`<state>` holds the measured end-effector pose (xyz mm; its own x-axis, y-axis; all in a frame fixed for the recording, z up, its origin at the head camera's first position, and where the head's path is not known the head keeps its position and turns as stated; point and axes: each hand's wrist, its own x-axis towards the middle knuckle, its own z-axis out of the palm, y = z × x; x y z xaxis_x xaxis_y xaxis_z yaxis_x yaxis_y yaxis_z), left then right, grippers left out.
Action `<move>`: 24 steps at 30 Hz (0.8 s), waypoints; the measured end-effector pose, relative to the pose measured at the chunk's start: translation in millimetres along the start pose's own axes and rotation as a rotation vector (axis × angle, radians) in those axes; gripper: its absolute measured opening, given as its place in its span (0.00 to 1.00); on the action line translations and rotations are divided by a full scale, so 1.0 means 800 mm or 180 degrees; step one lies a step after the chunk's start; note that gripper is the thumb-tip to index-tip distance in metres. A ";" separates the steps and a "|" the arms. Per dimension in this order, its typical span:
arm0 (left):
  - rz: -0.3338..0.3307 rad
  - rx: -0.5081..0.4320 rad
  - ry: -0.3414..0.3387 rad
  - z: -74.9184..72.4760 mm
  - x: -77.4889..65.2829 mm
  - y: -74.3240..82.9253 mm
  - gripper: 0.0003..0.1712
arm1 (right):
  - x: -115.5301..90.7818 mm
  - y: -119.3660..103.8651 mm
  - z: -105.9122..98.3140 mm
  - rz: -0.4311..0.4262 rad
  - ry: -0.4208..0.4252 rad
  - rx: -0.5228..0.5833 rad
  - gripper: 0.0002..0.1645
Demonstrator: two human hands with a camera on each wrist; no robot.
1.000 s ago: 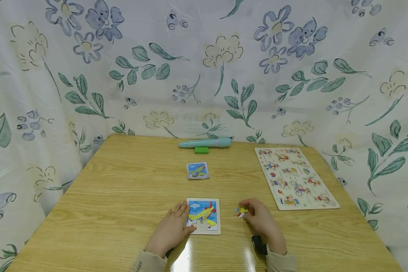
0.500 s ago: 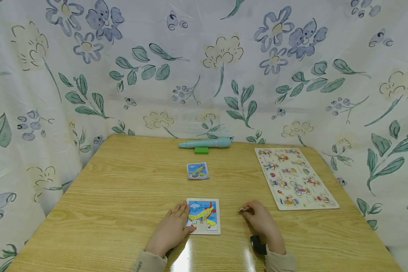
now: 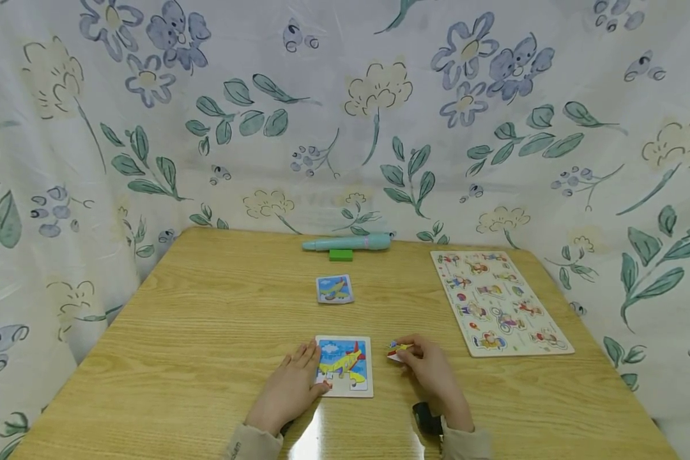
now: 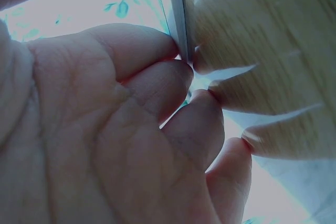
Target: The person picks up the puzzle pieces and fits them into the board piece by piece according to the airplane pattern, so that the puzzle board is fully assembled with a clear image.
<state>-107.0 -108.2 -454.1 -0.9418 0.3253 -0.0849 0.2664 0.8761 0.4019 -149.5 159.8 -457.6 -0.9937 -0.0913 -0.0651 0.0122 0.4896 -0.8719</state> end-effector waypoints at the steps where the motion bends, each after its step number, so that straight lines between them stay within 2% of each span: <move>1: 0.0005 0.0004 0.0005 0.000 0.000 0.000 0.43 | 0.000 -0.001 0.002 -0.0007 -0.0067 0.0075 0.12; 16: 0.0002 0.0027 0.0033 -0.002 0.000 0.004 0.43 | -0.004 -0.022 0.044 -0.0176 -0.0900 0.0607 0.14; 21: -0.0005 0.0004 0.0003 -0.003 -0.001 0.005 0.43 | -0.010 -0.035 0.062 -0.0276 -0.1042 0.0622 0.14; 24: -0.0010 0.0003 -0.0020 -0.003 -0.002 0.005 0.43 | -0.012 -0.041 0.071 -0.0303 -0.1039 0.0601 0.12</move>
<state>-104.9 -106.4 -450.2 -0.9413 0.3247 -0.0919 0.2636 0.8775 0.4006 -133.9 95.4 -456.3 -0.9039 -0.4148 -0.1042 -0.0279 0.3003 -0.9535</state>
